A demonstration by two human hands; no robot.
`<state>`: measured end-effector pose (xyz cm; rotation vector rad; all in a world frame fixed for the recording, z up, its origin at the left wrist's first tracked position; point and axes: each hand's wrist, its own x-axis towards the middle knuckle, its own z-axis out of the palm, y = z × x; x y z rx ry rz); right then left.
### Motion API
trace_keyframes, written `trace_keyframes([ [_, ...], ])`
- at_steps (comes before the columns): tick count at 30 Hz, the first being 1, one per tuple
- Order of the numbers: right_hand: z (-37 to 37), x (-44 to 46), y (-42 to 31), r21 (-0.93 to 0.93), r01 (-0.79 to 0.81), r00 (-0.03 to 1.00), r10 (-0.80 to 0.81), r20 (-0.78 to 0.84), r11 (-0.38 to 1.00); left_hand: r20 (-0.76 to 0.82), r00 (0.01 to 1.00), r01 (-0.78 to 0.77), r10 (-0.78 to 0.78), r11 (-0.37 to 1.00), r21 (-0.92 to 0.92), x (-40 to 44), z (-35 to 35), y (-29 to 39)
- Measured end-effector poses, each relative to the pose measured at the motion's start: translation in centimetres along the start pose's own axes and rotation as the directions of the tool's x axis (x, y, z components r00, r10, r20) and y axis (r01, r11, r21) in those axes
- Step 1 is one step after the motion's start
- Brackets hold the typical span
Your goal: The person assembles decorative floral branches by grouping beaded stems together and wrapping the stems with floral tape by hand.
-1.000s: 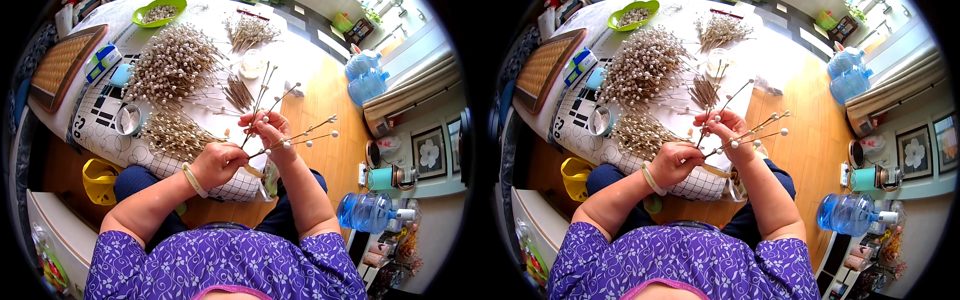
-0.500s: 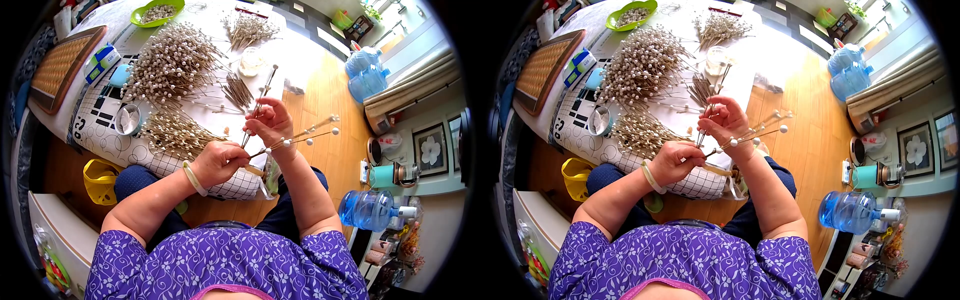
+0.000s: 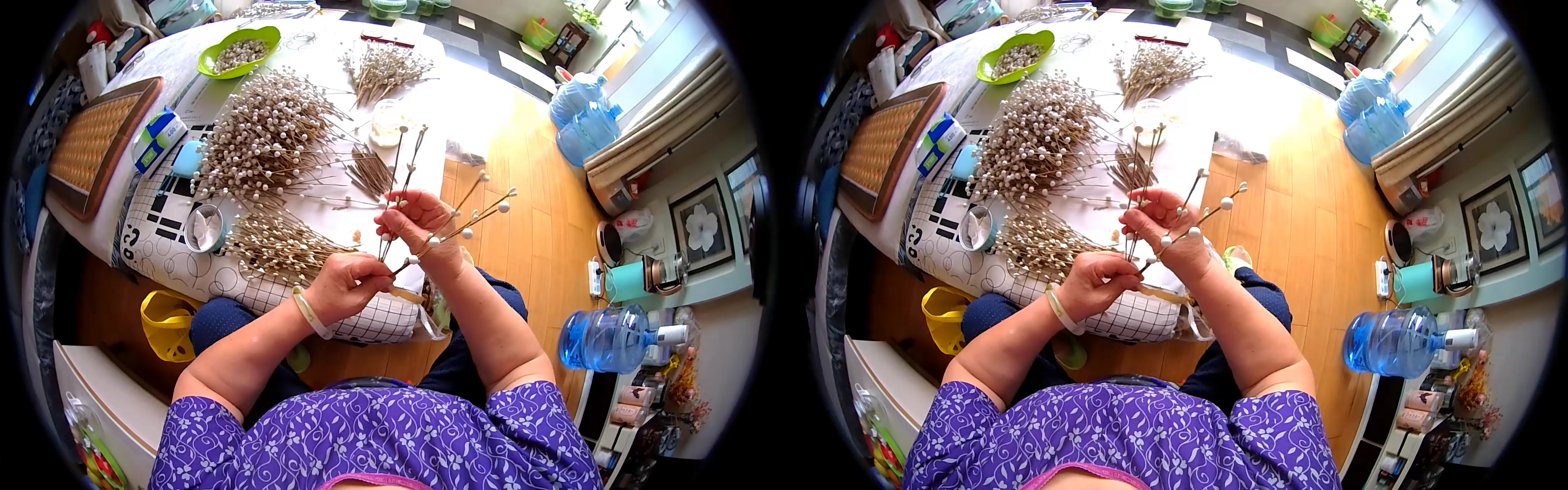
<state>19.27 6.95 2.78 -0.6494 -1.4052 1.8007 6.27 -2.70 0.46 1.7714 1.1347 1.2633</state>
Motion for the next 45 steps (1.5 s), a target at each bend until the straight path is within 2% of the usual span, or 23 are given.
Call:
trace_keyframes([
  [4,-0.2,0.0,0.1,0.088,0.048,0.999,-0.049,0.008,0.995,-0.007,1.000,-0.002,0.002,1.000,-0.014,0.0,0.2,-0.2],
  [6,-0.2,-0.1,0.2,0.089,0.042,0.999,-0.043,0.009,0.995,-0.008,1.000,0.005,-0.005,1.000,-0.015,0.0,0.1,-0.1],
  [8,-0.3,0.0,0.3,0.087,0.036,0.999,-0.037,0.011,0.996,0.054,0.998,-0.019,0.017,0.999,0.046,0.0,-0.2,0.1],
  [17,-0.3,0.0,0.4,0.075,-0.001,1.000,-0.001,0.029,0.997,0.036,0.999,0.022,-0.024,0.998,0.059,-0.1,-0.3,-0.2],
  [26,-0.1,0.1,0.1,0.102,-0.060,0.998,0.056,0.043,0.993,0.048,0.999,-0.017,0.012,0.995,0.097,-0.2,-0.4,-0.3],
  [28,-0.4,0.3,0.3,0.002,-0.076,0.997,0.076,0.021,0.997,0.039,0.998,0.047,-0.048,0.998,0.033,-0.2,-0.3,-0.2],
  [29,-0.4,0.3,0.3,0.041,-0.079,0.996,0.077,0.037,0.996,0.042,0.999,0.021,-0.020,1.000,-0.009,-0.1,-0.3,-0.3],
  [30,-0.8,0.4,0.5,0.071,-0.089,0.992,0.082,0.097,0.993,-0.024,0.999,-0.030,0.030,0.999,-0.016,0.1,-0.1,0.1],
  [32,-1.1,0.3,0.3,0.034,-0.095,0.979,0.087,0.187,0.995,-0.028,0.998,-0.063,0.064,0.997,0.048,0.2,-0.5,0.2],
  [34,-1.8,0.4,0.3,-0.007,-0.111,0.945,0.108,0.309,0.994,-0.038,0.999,-0.038,0.039,0.999,0.024,0.2,-0.8,-0.1],
  [36,-1.4,0.1,0.5,-0.058,-0.139,0.957,0.150,0.249,0.989,-0.045,0.999,-0.011,0.011,1.000,-0.005,0.1,-1.0,-0.1],
  [38,-1.4,0.1,0.4,-0.174,-0.244,0.924,0.284,0.258,0.954,-0.007,1.000,0.005,-0.005,1.000,0.003,0.3,-1.3,0.4],
  [39,-1.3,0.2,0.5,-0.174,-0.248,0.922,0.287,0.259,0.953,-0.002,1.000,0.025,-0.025,0.999,-0.032,0.2,-1.3,0.3],
  [41,-1.1,0.2,0.8,-0.049,-0.254,0.918,0.257,0.301,0.966,-0.011,1.000,0.011,-0.012,0.999,-0.041,0.3,-1.3,0.1],
  [44,-0.8,0.1,0.9,-0.027,-0.240,0.946,0.240,0.216,0.970,-0.025,0.999,0.022,-0.023,0.997,-0.071,0.3,-1.4,0.0],
  [45,-1.0,0.3,0.9,-0.061,-0.187,0.956,0.196,0.217,0.980,0.005,0.999,0.032,-0.032,0.999,-0.034,0.3,-1.6,0.1],
])
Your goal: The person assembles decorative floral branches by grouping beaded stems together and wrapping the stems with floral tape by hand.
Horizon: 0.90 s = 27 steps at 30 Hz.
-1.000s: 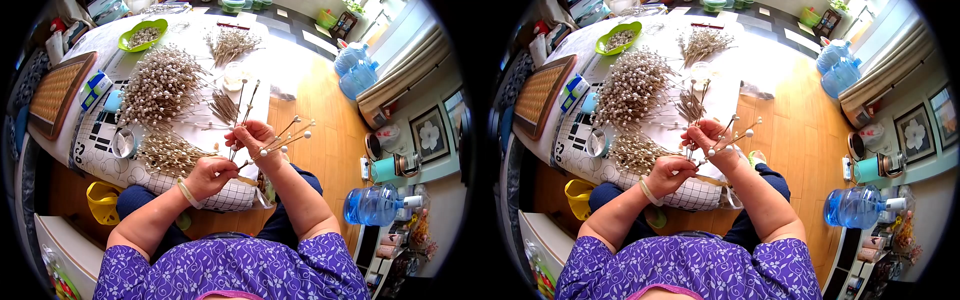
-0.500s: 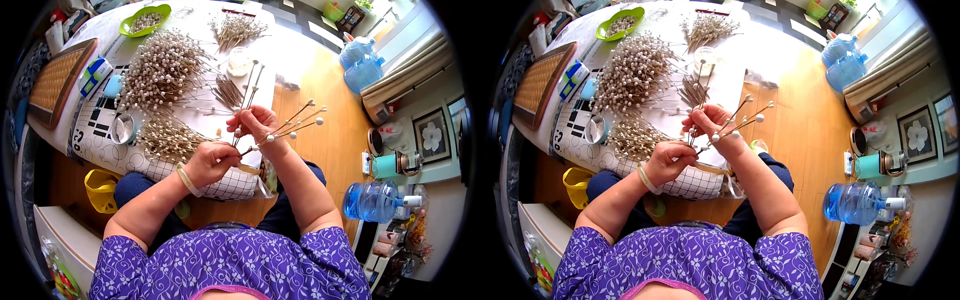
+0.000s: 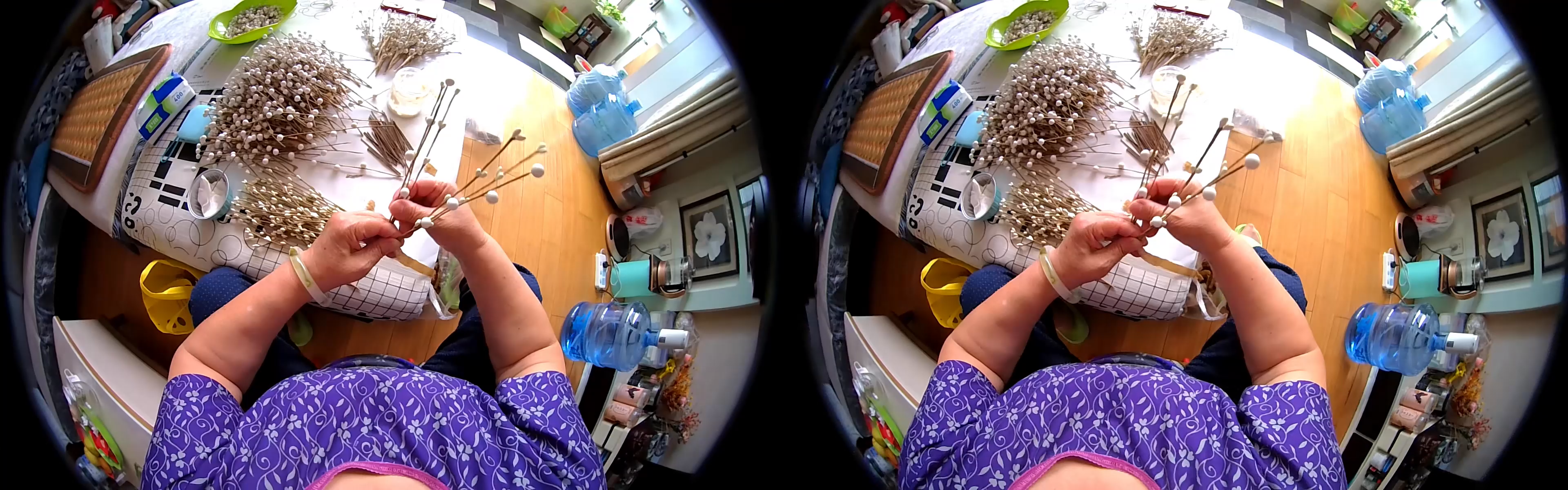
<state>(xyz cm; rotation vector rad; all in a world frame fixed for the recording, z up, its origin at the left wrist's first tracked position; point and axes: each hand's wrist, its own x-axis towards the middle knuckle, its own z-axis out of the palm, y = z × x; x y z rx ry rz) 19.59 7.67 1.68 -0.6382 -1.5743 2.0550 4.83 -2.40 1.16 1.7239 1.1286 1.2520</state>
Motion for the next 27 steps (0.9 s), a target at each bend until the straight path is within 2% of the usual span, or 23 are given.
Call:
trace_keyframes([
  [1,-0.3,0.1,-0.2,-0.045,0.045,0.999,-0.045,-0.001,0.998,0.029,1.000,0.010,-0.011,0.999,0.036,0.0,-0.1,0.0],
  [2,-0.5,0.0,-0.6,-0.030,-0.008,0.998,0.006,-0.066,1.000,0.031,0.999,0.010,-0.011,0.999,0.035,-0.1,-0.1,0.0],
  [5,-1.8,-0.1,-1.4,0.006,0.027,0.986,-0.026,-0.164,1.000,0.054,0.995,-0.089,0.086,0.994,0.062,-0.2,0.1,-0.2],
  [7,-2.6,-0.2,-1.4,0.051,0.068,0.981,-0.058,-0.185,0.996,-0.035,0.984,0.166,-0.174,0.973,-0.160,-0.8,0.3,-0.8],
  [8,-2.9,-0.5,-1.5,0.081,0.085,0.981,-0.069,-0.179,0.993,-0.072,0.965,0.233,-0.253,0.949,-0.212,-0.8,0.1,-1.1],
  [9,-3.0,-0.7,-1.4,0.112,0.098,0.982,-0.078,-0.171,0.989,-0.161,0.916,0.293,-0.368,0.886,-0.359,-0.6,0.4,-1.3],
  [12,-2.1,-0.8,-1.0,0.114,0.085,0.992,-0.073,-0.105,0.990,-0.174,0.812,0.409,-0.557,0.756,-0.511,0.3,-0.1,-1.3],
  [14,-0.6,-1.1,-0.9,0.015,0.009,0.997,-0.008,-0.073,1.000,-0.119,0.839,0.383,-0.530,0.733,-0.562,0.4,0.0,-1.8],
  [18,0.5,-0.5,0.0,0.094,0.038,0.998,-0.043,0.047,0.995,-0.031,0.868,0.368,-0.495,0.686,-0.628,0.1,-0.2,-2.0],
  [20,-0.4,0.1,1.7,-0.124,0.094,0.995,-0.095,-0.002,0.988,-0.023,0.855,0.382,-0.517,0.661,-0.645,0.1,-0.3,-1.7],
  [23,0.9,0.1,1.9,-0.035,0.152,0.984,-0.155,-0.094,0.988,-0.009,0.837,0.398,-0.547,0.621,-0.676,0.2,-0.5,-1.2],
  [25,1.1,0.2,2.4,-0.042,0.169,0.978,-0.173,-0.117,0.985,-0.006,0.834,0.397,-0.552,0.607,-0.689,0.3,-0.6,-1.2],
  [27,0.9,0.4,2.7,-0.049,0.187,0.972,-0.192,-0.139,0.981,-0.069,0.851,0.377,-0.520,0.697,-0.610,0.1,-0.3,-1.6],
])
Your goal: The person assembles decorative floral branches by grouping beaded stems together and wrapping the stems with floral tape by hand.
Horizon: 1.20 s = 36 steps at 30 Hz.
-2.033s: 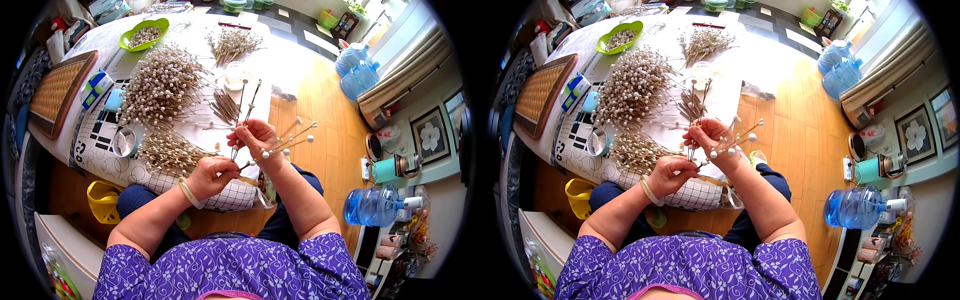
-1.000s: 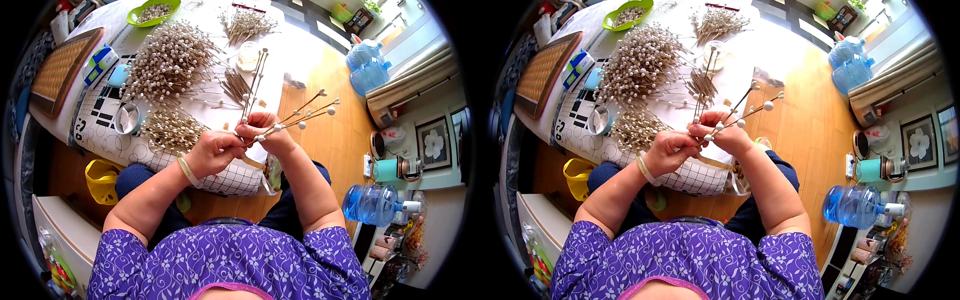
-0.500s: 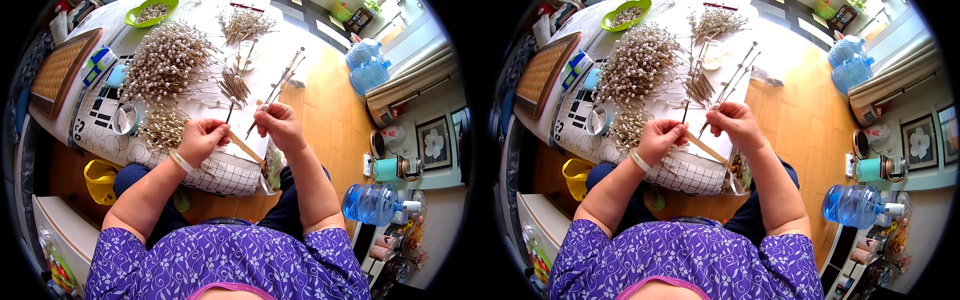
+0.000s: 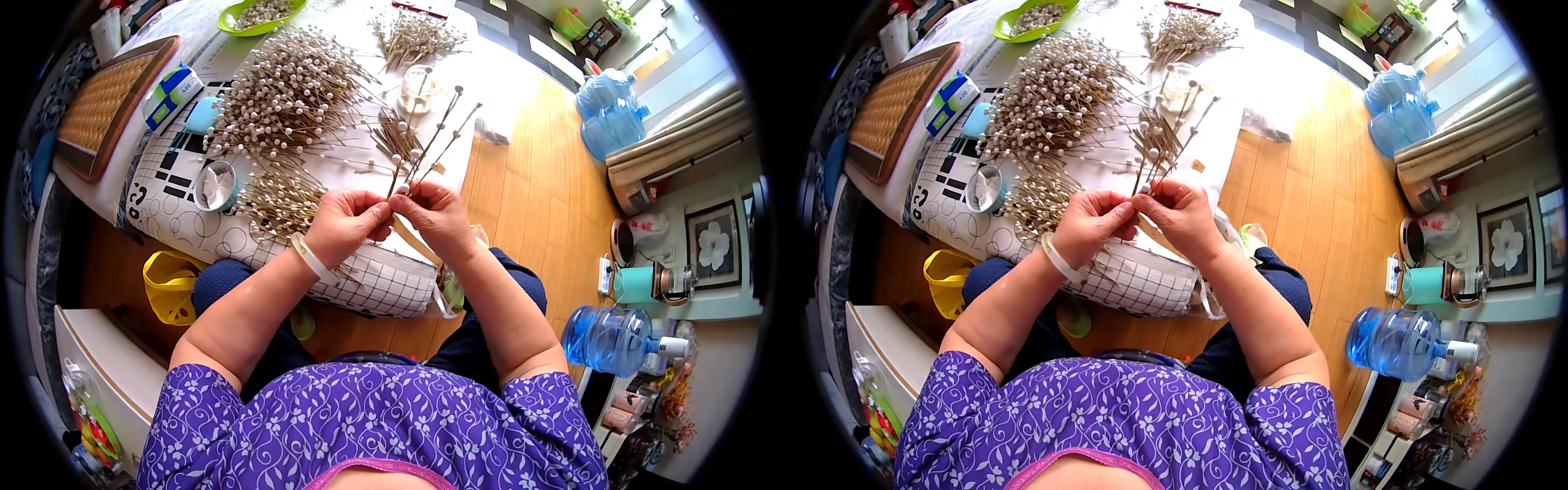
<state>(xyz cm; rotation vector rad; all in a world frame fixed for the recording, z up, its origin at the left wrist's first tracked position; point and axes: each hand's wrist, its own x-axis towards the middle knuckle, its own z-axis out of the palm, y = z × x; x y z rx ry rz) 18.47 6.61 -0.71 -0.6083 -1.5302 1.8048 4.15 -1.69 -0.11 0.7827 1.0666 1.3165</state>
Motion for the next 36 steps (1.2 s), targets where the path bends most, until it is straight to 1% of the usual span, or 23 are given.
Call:
trace_keyframes([
  [1,-0.3,0.1,0.0,-0.053,-0.053,0.998,0.055,0.035,0.997,-0.001,1.000,-0.003,0.003,1.000,0.001,0.1,0.0,-0.3],
  [2,-0.7,0.2,0.0,-0.107,-0.105,0.991,0.113,0.066,0.989,-0.006,1.000,-0.025,0.025,0.999,0.039,0.2,0.0,-0.6],
  [3,-0.6,0.4,-0.2,-0.109,-0.115,0.990,0.124,0.071,0.987,-0.010,0.999,-0.045,0.046,0.996,0.076,0.2,0.1,-0.7],
  [4,-0.6,0.4,-0.6,-0.109,-0.117,0.990,0.125,0.071,0.987,-0.011,0.999,-0.044,0.045,0.996,0.075,0.2,0.2,-0.7],
  [6,-0.5,0.3,-2.1,-0.009,-0.191,0.981,0.191,0.037,0.982,-0.021,1.000,-0.018,0.021,0.990,0.137,0.2,0.4,-0.3],
  [7,-0.6,0.3,-2.5,-0.031,-0.212,0.977,0.212,-0.021,0.977,-0.028,0.999,-0.013,0.017,0.992,0.127,0.1,0.5,-0.3],
  [10,-1.6,0.6,-2.7,0.065,-0.166,0.985,0.169,-0.039,0.984,-0.037,0.999,0.008,-0.002,0.988,0.157,0.0,0.5,-0.4],
  [11,-1.7,0.6,-3.0,0.043,-0.192,0.980,0.194,-0.043,0.981,-0.037,0.999,0.009,-0.003,0.987,0.158,0.0,0.6,-0.3],
  [14,-1.7,0.9,-2.8,0.026,-0.193,0.980,0.194,-0.040,0.981,-0.037,0.999,0.022,-0.015,0.983,0.183,-0.1,0.7,-0.3],
  [17,-1.7,0.8,-2.9,-0.006,-0.169,0.986,0.169,-0.010,0.986,-0.015,1.000,0.002,0.001,0.983,0.185,-0.1,0.4,-0.4],
  [19,-1.7,0.8,-2.6,0.001,-0.152,0.988,0.152,-0.005,0.988,0.021,1.000,0.016,-0.019,0.991,0.130,-0.1,0.3,-0.3],
  [21,-1.7,0.7,-2.4,0.009,-0.135,0.991,0.136,-0.003,0.991,0.022,0.999,0.031,-0.033,0.993,0.111,-0.2,0.4,-0.3],
  [23,-1.6,0.8,-2.4,0.027,-0.155,0.988,0.155,0.021,0.988,0.022,0.999,0.040,-0.042,0.995,0.092,-0.2,0.4,-0.2],
  [26,-1.3,0.8,-2.2,0.006,-0.138,0.990,0.138,0.008,0.990,0.001,0.999,0.053,-0.053,0.997,0.055,-0.1,0.4,-0.4],
  [28,-1.2,0.8,-2.1,-0.007,-0.145,0.989,0.145,-0.011,0.989,0.016,1.000,0.010,-0.011,0.997,0.077,0.0,0.3,-0.5],
  [32,-1.3,0.9,-1.7,0.010,-0.148,0.988,0.149,-0.042,0.989,0.044,0.999,0.022,-0.027,0.993,0.116,0.0,0.2,-0.6],
  [34,-1.2,0.9,-1.7,0.018,-0.150,0.987,0.151,-0.061,0.989,0.016,1.000,0.003,-0.006,0.979,0.203,-0.1,0.4,-0.4],
  [35,-1.2,0.9,-1.8,0.030,-0.147,0.986,0.149,-0.070,0.989,0.016,1.000,0.003,-0.006,0.979,0.204,-0.1,0.6,-0.2],
  [36,-1.2,1.0,-1.8,0.043,-0.144,0.986,0.147,-0.080,0.989,0.032,0.999,0.007,-0.012,0.988,0.155,-0.2,0.8,0.0],
])
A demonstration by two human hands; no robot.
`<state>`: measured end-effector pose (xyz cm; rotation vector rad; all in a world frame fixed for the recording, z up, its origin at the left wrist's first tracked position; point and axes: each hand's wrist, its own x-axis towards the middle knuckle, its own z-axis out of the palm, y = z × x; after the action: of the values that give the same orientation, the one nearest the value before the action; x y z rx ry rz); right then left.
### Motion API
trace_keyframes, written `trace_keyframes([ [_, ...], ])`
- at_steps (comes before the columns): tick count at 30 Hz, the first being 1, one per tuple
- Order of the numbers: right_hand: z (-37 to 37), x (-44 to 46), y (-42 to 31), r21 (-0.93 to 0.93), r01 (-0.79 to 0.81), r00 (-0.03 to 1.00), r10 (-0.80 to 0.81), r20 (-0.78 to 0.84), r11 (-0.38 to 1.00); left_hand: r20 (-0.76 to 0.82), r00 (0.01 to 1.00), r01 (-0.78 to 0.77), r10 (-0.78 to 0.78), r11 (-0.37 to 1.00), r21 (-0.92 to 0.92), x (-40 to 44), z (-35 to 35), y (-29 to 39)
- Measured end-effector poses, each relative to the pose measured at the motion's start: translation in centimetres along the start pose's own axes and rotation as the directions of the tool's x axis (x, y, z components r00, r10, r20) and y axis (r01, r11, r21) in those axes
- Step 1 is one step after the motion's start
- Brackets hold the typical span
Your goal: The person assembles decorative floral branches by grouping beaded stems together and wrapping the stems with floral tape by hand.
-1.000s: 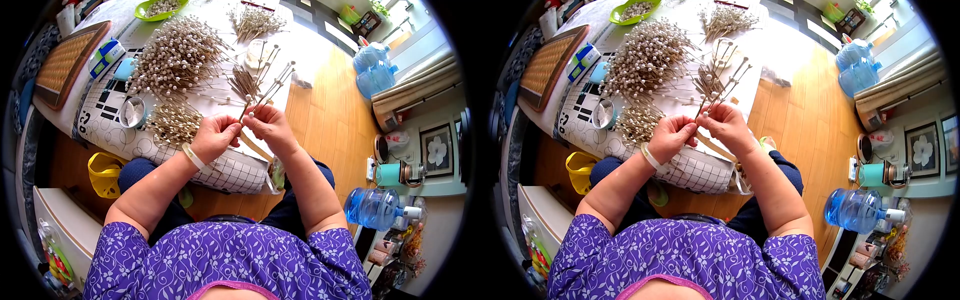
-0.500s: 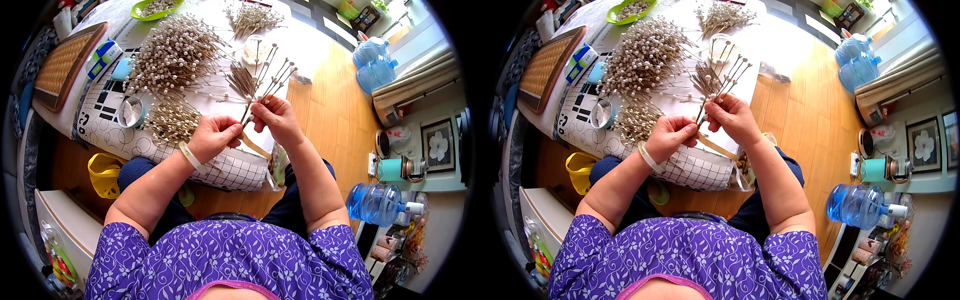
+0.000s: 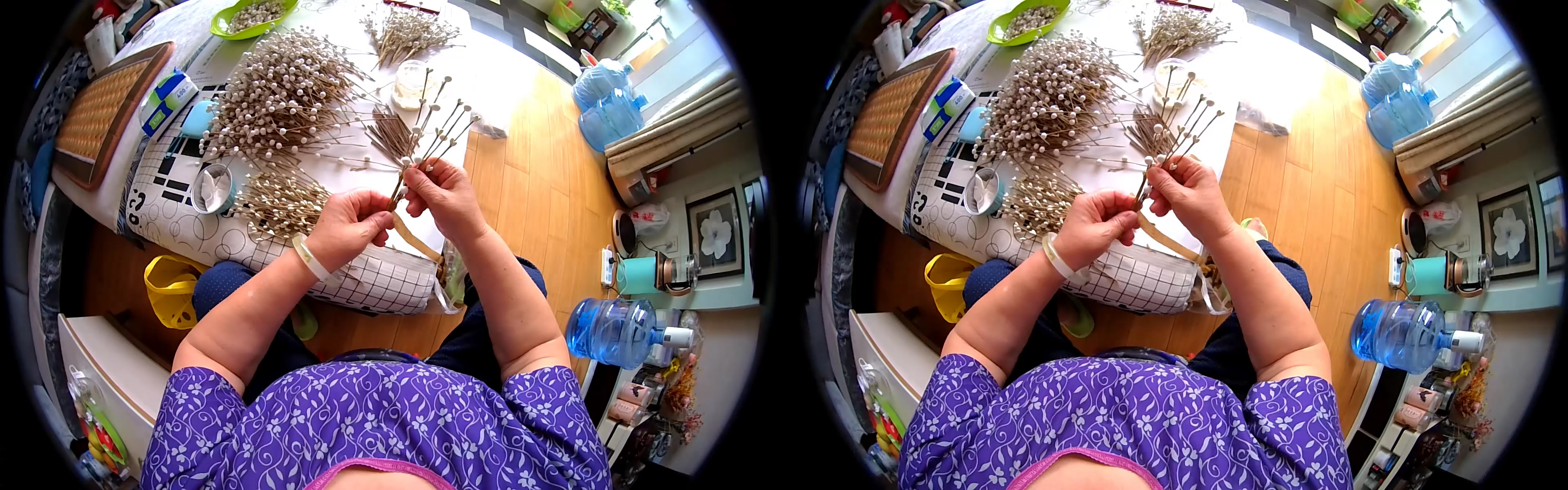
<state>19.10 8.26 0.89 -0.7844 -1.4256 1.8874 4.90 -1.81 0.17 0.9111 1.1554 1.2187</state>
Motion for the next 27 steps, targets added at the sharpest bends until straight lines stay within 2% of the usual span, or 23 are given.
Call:
trace_keyframes([
  [1,-0.1,0.0,0.0,0.000,0.001,1.000,-0.001,-0.002,1.000,0.017,1.000,0.004,-0.004,0.999,-0.049,0.0,0.1,0.1],
  [5,-0.1,0.1,0.1,0.015,0.017,1.000,-0.017,0.004,1.000,0.026,1.000,0.010,-0.009,0.999,-0.033,0.1,-0.5,0.0],
  [7,0.0,0.1,0.1,0.014,0.027,1.000,-0.027,0.001,1.000,-0.021,0.999,0.048,-0.049,0.998,-0.027,0.2,-0.5,0.0],
  [11,-0.1,0.4,0.2,0.074,-0.013,1.000,0.014,-0.016,0.997,-0.021,1.000,-0.006,0.004,0.997,-0.077,0.3,-0.7,0.1],
  [14,-0.1,0.3,-0.2,0.038,-0.015,1.000,0.014,0.017,0.999,-0.022,1.000,-0.004,0.003,0.997,-0.072,0.1,-1.0,0.6],
  [16,-0.6,0.4,-0.2,0.128,-0.029,0.997,0.019,0.076,0.991,-0.035,0.999,-0.011,0.009,0.998,-0.069,0.0,-1.3,1.3],
  [18,-1.2,0.7,-1.2,0.122,0.008,0.994,-0.022,0.112,0.992,-0.051,0.999,-0.012,0.009,0.998,-0.069,-0.1,-1.9,2.0],
  [20,-2.5,1.8,-1.3,-0.068,0.067,0.998,-0.066,0.017,0.995,-0.087,0.984,-0.160,0.155,0.986,-0.045,-0.1,-3.1,2.7],
  [22,-3.8,3.0,-0.8,-0.297,0.033,0.981,-0.088,-0.173,0.954,-0.159,0.971,-0.188,0.179,0.981,-0.047,-0.2,-3.8,3.5],
  [23,-5.4,4.4,0.7,-0.533,0.058,0.970,-0.175,-0.170,0.844,-0.159,0.972,-0.186,0.174,0.980,-0.068,-0.3,-4.0,3.7],
  [24,-5.3,5.4,0.8,-0.733,0.073,0.955,-0.260,-0.145,0.677,-0.158,0.973,-0.185,0.170,0.979,-0.087,-0.4,-4.1,3.8],
  [25,-5.3,6.1,0.9,-0.735,0.075,0.955,-0.261,-0.141,0.674,-0.160,0.972,-0.188,0.173,0.978,-0.089,-0.6,-4.1,3.9],
  [27,-4.5,7.5,0.9,-0.841,-0.082,0.944,-0.229,-0.238,0.535,-0.123,0.980,-0.163,0.154,0.984,-0.066,-0.9,-3.7,4.1],
])
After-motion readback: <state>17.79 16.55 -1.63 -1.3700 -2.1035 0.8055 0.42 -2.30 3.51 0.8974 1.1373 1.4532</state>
